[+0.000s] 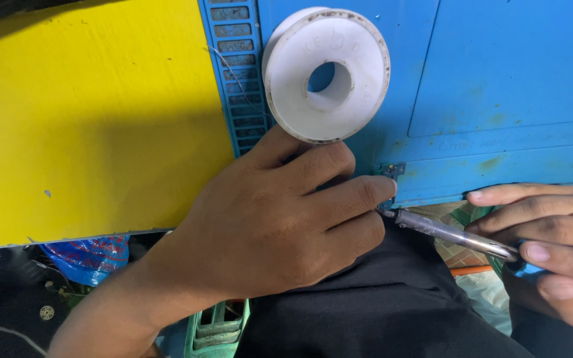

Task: The person uses a soldering iron and solder wire to work on a small circuit board placed on a blue mat. They apply heat and solder to specific points on the board, occasionally using a screwdriver to adjust components. The person also handles a disassembled smartphone, placing it on the workbench.

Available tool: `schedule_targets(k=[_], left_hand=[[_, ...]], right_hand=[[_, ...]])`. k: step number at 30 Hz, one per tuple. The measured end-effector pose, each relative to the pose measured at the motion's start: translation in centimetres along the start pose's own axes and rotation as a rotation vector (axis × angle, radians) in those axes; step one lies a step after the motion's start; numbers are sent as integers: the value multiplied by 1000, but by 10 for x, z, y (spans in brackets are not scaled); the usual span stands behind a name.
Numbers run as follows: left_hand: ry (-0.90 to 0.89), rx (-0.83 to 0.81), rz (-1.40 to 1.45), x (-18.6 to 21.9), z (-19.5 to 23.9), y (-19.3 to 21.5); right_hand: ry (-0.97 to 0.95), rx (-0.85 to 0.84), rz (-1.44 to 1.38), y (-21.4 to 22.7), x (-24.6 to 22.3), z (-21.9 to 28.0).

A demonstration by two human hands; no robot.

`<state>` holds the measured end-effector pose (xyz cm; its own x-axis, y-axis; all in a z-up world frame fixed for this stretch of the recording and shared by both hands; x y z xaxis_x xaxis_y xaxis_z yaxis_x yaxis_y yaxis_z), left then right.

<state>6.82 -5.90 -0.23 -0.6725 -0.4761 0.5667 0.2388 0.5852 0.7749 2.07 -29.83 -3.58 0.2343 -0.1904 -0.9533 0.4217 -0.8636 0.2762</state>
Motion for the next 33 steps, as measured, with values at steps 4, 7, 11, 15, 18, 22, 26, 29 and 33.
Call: schedule_targets(k=[4,7,11,15,18,22,26,29,33], left_hand=[[2,1,0,0,-2,3],[0,-10,-9,1,-2,2],[-3,-21,-4,2,-1,1],[-3,-18,-10,2,0,1],[-9,-5,-24,1,0,2],[-22,33,-32,0,1,4],[-15,17,-33,0,2,2],[-22,10,-28,0,3,1],[-26,3,-34,-1,3,1]], right_hand=[[-14,-40,32,-3,-3,-6],[-273,0,4,5,12,13],[-146,2,19,-1,6,3],[-33,61,2,-1,2,0],[73,45,-7,-3,-6,-8],[114,-128,0,-8,-10,-10],[27,-122,12,-9,-7,-13],[-51,-119,19,-7,1,-12],[85,-63,-29,-6,0,-3]])
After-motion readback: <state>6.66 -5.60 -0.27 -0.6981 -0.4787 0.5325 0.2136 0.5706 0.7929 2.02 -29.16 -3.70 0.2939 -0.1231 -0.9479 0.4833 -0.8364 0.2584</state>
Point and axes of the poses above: each hand's wrist, its own z-axis away from the middle knuckle, its own y-axis out of the back of the hand, x = y × z, the point moved 9 cm from there along -z, towards the middle knuckle, and after that the axes turned 11 degrees about -z, right-handed, at the moved point
